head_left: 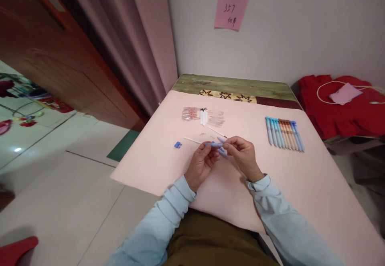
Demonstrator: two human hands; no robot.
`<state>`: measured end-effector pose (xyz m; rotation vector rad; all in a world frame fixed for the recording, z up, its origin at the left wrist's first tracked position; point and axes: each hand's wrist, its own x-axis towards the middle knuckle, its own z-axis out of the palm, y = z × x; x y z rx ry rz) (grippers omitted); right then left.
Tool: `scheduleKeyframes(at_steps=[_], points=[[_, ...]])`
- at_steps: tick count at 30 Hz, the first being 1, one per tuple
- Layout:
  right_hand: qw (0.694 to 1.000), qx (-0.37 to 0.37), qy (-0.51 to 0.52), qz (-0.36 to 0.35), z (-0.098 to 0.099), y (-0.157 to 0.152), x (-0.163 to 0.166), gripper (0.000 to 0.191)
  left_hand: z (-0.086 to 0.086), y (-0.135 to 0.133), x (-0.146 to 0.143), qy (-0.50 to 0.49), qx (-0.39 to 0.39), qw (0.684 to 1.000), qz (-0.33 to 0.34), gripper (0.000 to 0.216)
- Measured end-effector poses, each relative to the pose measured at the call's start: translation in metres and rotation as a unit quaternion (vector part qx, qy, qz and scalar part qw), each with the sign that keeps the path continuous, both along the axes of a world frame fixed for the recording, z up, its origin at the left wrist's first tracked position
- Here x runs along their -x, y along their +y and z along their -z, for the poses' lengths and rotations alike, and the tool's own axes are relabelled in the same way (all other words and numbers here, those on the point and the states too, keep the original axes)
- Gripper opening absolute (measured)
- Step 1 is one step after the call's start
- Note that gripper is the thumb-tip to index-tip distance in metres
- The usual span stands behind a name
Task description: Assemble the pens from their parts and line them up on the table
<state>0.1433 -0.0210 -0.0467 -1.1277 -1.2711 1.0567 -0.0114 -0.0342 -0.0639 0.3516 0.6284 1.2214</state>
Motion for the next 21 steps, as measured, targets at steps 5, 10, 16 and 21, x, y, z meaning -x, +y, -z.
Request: scheduleKeyframes(at_steps=[5,10,16,21], points=[[0.995,-0.063,-0.061,0.040,-0.004,-0.005,0.001,0.018,0.003,0.004,0.001,-0.007,0.034,0.999,-0.006,0.019],[0.980,-0.140,-0.129,0.060,-0.009,-0.010,0.002,0.016,0.001,0.004,0.001,-0.007,0.028,1.000,0.007,0.019],[0.974,-0.160,-0.155,0.050,-0.009,-0.011,0.003,0.015,0.006,0.004,0.001,-0.015,0.013,0.999,0.032,0.022],[0.972,-0.167,-0.155,0.058,-0.008,-0.012,0.003,0.015,0.010,0.004,0.002,-0.015,0.008,0.999,0.045,0.021]])
